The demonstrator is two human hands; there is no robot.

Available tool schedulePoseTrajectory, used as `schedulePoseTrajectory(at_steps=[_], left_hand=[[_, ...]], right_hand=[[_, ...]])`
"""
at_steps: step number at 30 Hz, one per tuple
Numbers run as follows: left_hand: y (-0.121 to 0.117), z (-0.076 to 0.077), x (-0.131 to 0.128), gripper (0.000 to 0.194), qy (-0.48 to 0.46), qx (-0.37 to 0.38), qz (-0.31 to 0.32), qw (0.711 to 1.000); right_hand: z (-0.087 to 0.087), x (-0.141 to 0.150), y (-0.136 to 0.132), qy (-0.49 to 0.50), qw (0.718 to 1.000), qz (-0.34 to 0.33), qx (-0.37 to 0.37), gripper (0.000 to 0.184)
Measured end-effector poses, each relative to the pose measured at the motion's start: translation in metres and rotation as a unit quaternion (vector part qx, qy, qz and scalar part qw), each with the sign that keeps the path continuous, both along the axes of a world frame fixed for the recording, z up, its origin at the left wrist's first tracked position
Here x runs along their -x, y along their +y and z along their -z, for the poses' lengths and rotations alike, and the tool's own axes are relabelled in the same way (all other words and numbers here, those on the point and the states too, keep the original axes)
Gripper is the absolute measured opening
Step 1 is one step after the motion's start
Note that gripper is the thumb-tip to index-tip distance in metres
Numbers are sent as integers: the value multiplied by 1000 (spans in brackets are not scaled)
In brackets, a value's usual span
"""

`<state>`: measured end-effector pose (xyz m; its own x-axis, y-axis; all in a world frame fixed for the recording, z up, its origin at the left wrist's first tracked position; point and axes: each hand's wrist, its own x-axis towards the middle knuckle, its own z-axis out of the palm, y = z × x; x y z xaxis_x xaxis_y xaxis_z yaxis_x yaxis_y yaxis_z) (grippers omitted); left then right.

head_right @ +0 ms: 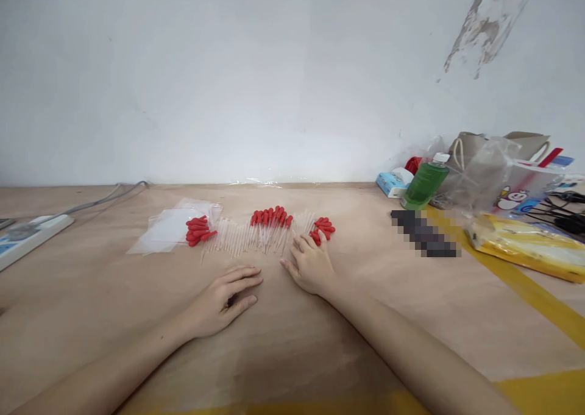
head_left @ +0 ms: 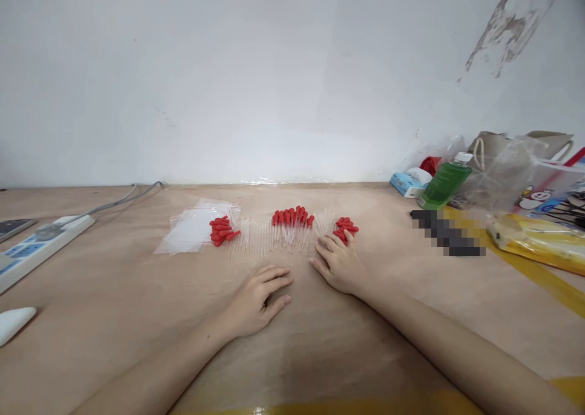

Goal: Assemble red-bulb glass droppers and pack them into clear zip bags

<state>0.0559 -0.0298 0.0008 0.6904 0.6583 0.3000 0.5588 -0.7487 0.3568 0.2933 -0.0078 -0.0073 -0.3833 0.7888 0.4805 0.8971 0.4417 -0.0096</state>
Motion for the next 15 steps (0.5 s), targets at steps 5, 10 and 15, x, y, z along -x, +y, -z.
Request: schedulePoseTrajectory(at_steps=[5, 10, 15], left_hand=[[0, 0, 0, 33, -1, -6, 2, 1000], [-1, 1, -2, 30, -23, -34, -27, 999], [23, -5, 23, 19, -34, -152, -207, 966]], right_hand=[[4, -6, -21, 56, 997, -34, -33, 21], [4, -6, -22, 84, 992, 92, -27, 19], [2, -8, -22, 81, 987, 123, 56, 20]])
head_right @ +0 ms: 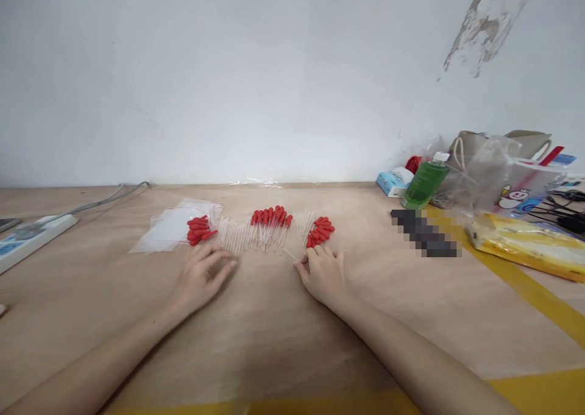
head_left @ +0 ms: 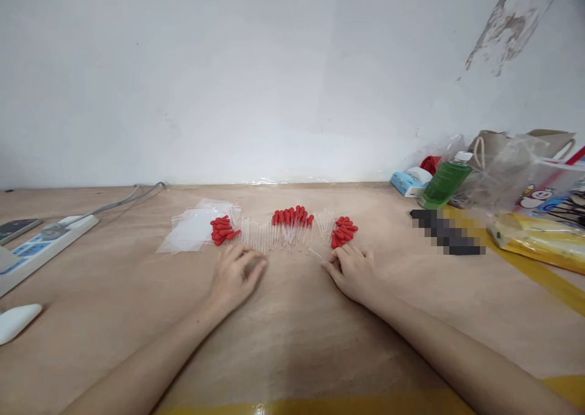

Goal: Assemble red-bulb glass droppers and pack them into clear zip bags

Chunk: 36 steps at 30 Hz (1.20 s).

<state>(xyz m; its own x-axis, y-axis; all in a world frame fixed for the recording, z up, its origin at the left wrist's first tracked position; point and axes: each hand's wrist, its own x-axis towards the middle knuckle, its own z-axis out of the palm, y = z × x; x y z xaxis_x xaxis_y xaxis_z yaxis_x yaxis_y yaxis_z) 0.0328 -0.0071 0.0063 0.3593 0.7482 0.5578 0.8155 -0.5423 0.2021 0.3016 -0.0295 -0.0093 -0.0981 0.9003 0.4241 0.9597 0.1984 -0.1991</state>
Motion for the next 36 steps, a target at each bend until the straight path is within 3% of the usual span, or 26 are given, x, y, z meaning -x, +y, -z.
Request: schedulePoseTrajectory(at_steps=[3, 5, 14, 18, 23, 26, 29, 31, 36], left_hand=[[26, -7, 25, 17, 14, -45, -143, 989], [41, -9, 37, 19, 40, -52, -195, 979], [69, -6, 40, 21, 157, -79, -165, 970], [69, -4, 35, 18, 117, -75, -176, 974], [62, -10, 29, 15, -3, -94, -179, 979], [54, -13, 23, 13, -63, -88, -135, 985], [39, -9, 10, 14, -110, -42, -25, 993], [25, -2, -1, 14, -115, 34, 52, 991], [2, 12, -17, 22, -149, 130, 106, 975]], right_hand=[[0, -3, 0, -22, 1000, -3, 3, 20], [2, -3, 0, -35, 999, -5, -8, 19], [9, -4, 6, 20, 994, 2, -103, 18], [9, -4, 8, 59, 992, -11, -107, 21], [8, -3, 9, 97, 987, -67, -108, 23], [5, 3, 11, 103, 980, -119, -124, 24], [-1, 18, 15, 129, 972, -166, -104, 21], [-5, 31, 16, 152, 967, -186, -83, 18], [-6, 54, 15, 191, 954, -225, -59, 12]])
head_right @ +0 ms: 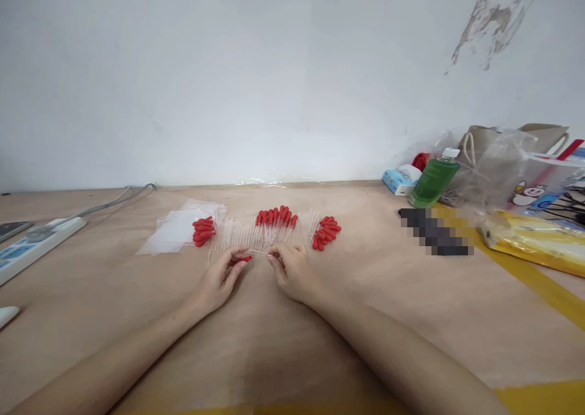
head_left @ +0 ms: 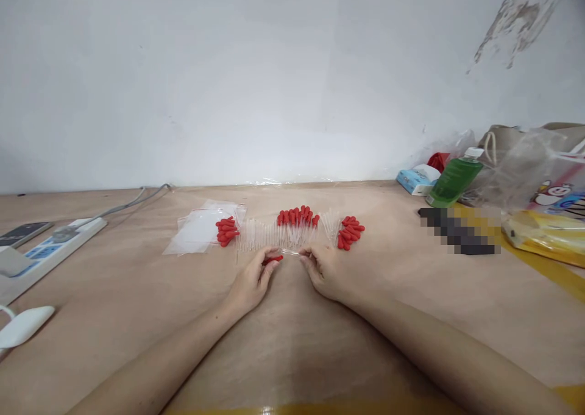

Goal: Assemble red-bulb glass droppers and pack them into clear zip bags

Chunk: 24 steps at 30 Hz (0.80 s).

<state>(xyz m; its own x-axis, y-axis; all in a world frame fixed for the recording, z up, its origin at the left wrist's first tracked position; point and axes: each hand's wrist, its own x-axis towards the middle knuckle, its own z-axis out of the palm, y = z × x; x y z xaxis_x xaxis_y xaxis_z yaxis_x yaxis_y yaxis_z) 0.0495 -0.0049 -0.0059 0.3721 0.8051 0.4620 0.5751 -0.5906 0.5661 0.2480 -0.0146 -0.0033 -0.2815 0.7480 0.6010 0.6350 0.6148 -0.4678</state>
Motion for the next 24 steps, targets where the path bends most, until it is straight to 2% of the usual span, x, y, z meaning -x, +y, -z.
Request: schedulePoseTrajectory(at_steps=[8, 16, 21, 24], left_hand=[[0, -7, -1, 19, 5, -12, 26, 1000], [-1, -6, 0, 15, -6, -5, 33, 999], [-3, -6, 1, 16, 25, 1, 63, 998], [-4, -6, 0, 18, 56, -5, 84, 995]], right_hand=[[5, -4, -3, -32, 999, 2, 2, 13], [11, -6, 0, -50, 998, -24, 10, 17], [5, -13, 3, -67, 996, -57, 11, 17], [1, -15, 3, -103, 994, -44, -8, 18]])
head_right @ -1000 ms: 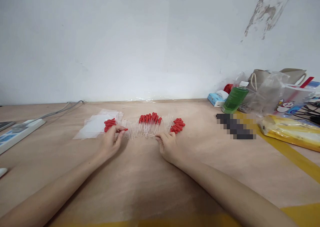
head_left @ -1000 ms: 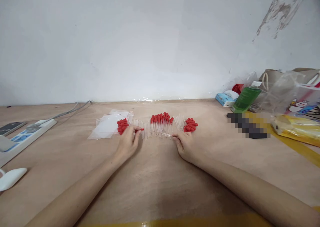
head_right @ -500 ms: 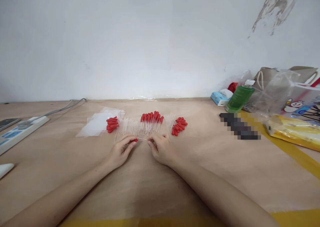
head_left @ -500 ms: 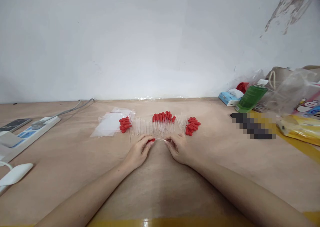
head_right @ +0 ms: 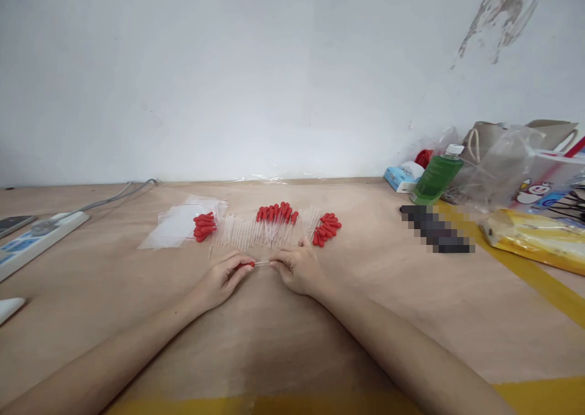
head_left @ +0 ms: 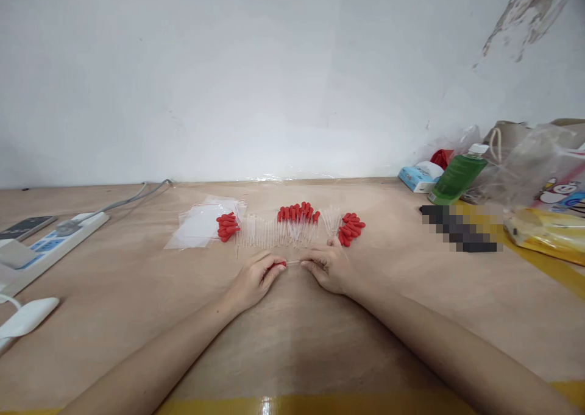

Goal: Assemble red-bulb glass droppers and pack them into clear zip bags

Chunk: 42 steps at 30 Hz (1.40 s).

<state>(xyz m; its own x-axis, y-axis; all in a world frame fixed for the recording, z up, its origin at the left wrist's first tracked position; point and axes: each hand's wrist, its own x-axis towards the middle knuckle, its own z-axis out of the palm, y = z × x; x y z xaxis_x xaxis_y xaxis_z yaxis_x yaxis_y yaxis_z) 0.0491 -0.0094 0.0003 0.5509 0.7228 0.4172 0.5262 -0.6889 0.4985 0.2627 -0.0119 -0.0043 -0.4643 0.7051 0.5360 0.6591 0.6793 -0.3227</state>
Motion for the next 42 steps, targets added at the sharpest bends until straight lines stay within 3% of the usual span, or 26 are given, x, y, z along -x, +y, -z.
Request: schedulePoseTrajectory(at_steps=[9, 18, 22, 27, 30, 32, 36, 42], left_hand=[[-1, 3, -2, 18, 41, -39, 24, 998], [7, 1, 2, 18, 106, -131, 71, 983], [8, -1, 4, 17, 61, -172, 7, 983], [10, -1, 9, 31, -6, -126, -98, 987], [12, 1, 10, 20, 17, -69, -110, 991], [13, 2, 10, 12, 47, -45, -91, 994], [14, 3, 10, 14, 64, -35, -80, 994], [15, 3, 11, 11, 56, -29, -79, 995]], right_hand=[[-2, 6, -5, -50, 998, 23, -27, 26], [-2, 11, -10, -70, 997, 25, 23, 29], [-14, 16, -15, -27, 997, 4, 77, 23], [-21, 12, -8, 69, 977, 0, 204, 13], [-23, 5, 15, 163, 940, 38, 298, 16], [-27, 2, 35, 200, 922, 92, 319, 20], [-37, 13, 71, 167, 924, 228, 257, 27], [-31, 44, 94, 71, 921, 304, 232, 25]])
